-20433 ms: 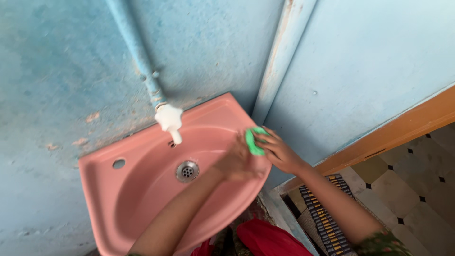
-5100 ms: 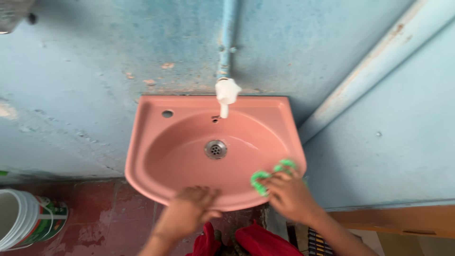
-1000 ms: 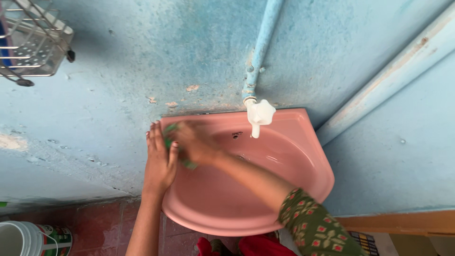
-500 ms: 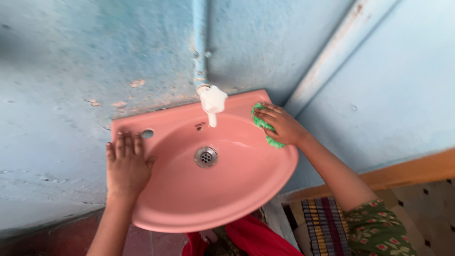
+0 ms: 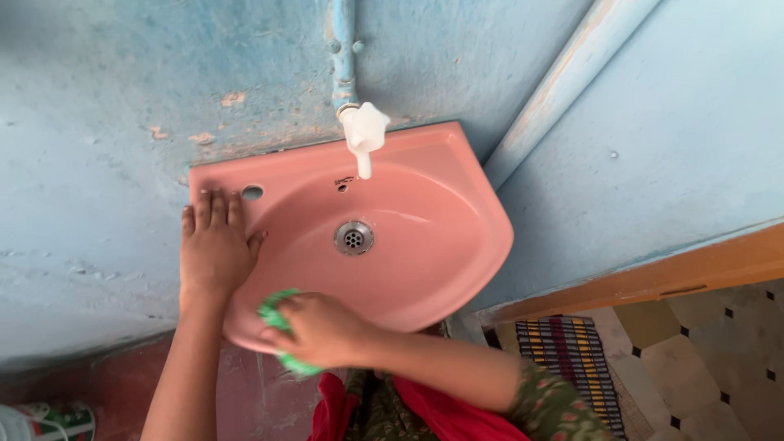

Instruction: The person scrubs a pink wall-mounted sink with a green sponge, cleaning the basin, faucet, and surrounding surfaces. The person repeatedly wipes the sink's interior and exterior surfaces.

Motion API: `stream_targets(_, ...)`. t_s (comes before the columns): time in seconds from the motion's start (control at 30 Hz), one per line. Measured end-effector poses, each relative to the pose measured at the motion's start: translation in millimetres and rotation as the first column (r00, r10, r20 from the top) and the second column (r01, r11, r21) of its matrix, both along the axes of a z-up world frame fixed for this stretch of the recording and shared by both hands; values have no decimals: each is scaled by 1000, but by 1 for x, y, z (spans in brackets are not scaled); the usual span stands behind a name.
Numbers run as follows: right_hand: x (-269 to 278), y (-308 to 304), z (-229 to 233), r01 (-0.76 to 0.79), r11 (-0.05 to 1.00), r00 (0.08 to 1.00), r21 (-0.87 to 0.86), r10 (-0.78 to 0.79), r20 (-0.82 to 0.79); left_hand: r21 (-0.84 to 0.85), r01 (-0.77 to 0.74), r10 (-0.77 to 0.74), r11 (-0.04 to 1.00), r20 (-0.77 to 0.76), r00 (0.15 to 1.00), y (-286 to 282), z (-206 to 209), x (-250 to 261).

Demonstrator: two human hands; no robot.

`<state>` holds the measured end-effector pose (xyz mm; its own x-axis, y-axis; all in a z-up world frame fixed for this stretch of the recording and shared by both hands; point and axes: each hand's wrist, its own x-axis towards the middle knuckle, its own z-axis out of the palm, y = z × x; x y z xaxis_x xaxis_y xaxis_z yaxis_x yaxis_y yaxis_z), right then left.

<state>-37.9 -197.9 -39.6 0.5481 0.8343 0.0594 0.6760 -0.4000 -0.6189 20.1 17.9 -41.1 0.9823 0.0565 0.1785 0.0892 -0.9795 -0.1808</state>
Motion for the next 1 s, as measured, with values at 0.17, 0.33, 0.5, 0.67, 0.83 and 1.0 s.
stream_targets(0.17, -12, -57, 12, 42, 988, 995, 152, -55, 81, -174, 39, -38, 984, 7, 999, -4, 15, -20)
stream_targets(0.33, 73, -218, 13, 226, 939, 974, -259, -213, 78, 371, -61, 125, 926, -150, 981, -103, 15, -83)
stream_targets(0.5, 118, -254, 20, 203, 933, 918, -296, -77, 388, -396, 355, -494, 847, -340, 800, -208, 11, -99)
stream_targets(0.67, 68, -162, -6, 24, 946, 996, -324, -50, -73, -420, 245, -363, 874, -230, 903, -197, 6, -109)
stream_targets(0.83, 56, 10, -86, -211, 966, 952, -150, 237, 191, -77, 203, -207, 976, -53, 977, -35, 18, -117)
stream_targets(1.0, 75, 37, -122, -299, 927, 947, -226, 318, 50, -228, 164, -177, 960, -39, 983, -20, 29, -96)
